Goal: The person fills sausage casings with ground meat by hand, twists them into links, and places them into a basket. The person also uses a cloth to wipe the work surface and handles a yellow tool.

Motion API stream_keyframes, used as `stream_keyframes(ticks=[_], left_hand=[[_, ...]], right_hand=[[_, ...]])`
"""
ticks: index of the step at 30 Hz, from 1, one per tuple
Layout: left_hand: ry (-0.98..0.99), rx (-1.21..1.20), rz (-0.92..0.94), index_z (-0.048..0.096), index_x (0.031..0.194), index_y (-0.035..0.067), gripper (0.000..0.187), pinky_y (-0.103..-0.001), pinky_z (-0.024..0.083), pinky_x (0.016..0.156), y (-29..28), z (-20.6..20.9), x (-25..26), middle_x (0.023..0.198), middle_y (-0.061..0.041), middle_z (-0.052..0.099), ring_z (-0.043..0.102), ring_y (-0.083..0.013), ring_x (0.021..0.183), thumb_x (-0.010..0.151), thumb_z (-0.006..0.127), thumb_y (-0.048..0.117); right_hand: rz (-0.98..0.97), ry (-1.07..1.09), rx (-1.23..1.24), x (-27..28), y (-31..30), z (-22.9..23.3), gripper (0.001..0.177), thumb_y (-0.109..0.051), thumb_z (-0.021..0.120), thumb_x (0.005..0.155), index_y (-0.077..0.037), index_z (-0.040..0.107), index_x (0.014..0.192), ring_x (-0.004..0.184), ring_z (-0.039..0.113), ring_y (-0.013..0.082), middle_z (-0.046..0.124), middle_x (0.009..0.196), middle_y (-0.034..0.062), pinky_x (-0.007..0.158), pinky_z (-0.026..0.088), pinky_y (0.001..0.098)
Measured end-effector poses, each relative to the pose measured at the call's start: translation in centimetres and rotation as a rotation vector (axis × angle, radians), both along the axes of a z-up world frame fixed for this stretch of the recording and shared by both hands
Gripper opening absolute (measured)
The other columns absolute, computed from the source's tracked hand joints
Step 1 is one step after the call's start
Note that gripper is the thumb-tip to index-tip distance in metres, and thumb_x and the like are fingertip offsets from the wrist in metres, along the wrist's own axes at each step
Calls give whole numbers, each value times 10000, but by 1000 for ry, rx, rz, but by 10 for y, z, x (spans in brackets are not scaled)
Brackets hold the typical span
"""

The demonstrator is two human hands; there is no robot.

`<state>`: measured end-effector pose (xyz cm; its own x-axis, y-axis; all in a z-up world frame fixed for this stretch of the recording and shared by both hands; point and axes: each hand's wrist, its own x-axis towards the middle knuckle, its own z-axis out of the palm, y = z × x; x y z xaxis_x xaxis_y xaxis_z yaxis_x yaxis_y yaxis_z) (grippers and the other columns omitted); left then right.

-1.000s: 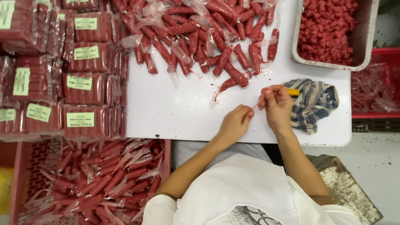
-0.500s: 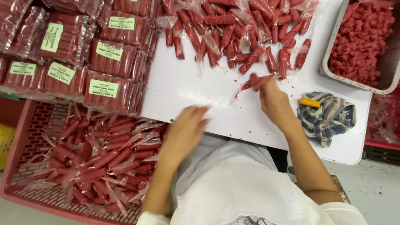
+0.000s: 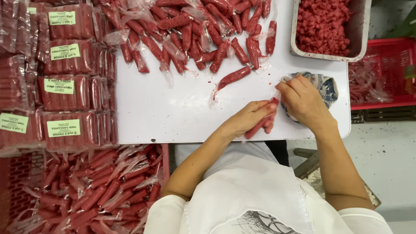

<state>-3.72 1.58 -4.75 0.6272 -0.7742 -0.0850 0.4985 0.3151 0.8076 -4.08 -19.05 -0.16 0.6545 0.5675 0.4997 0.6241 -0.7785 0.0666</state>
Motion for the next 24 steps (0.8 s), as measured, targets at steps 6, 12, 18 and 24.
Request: stream_keyframes(ticks=[6,12,18,24], left_hand=[[166,171,92,608,1077,2,411,-325,624,530,78,12,27,802,-189,701,736,-235,638,1064,488,395],[-189,448,239,661,1221,15,302,-270,602,634,98,-8,52,877,-112,721,718,-171,744,1044,501,200],[-866,969,176,660,981,59,323,-460,559,737,72,17,57,898,-148,658,707,-358,869,1004,405,255],[-190,231,82,581,782,92,225,-256,391,242,-16,-6,45,530,-99,554,523,-157,354,956,463,170]], right_hand=[[-185,234,-34,13,69,29,401,30,607,927,-38,586,1322,716,718,384,598,1310,149,545,568,467],[17,475,7,13,145,52,475,-111,568,986,-12,486,1443,900,723,445,559,1344,213,603,610,502],[84,-19,-139,45,71,-67,202,-214,705,879,-58,607,964,802,562,310,437,838,48,650,439,402],[291,45,46,41,-21,-42,316,-317,534,1025,-66,556,835,823,563,376,479,853,91,726,433,450]])
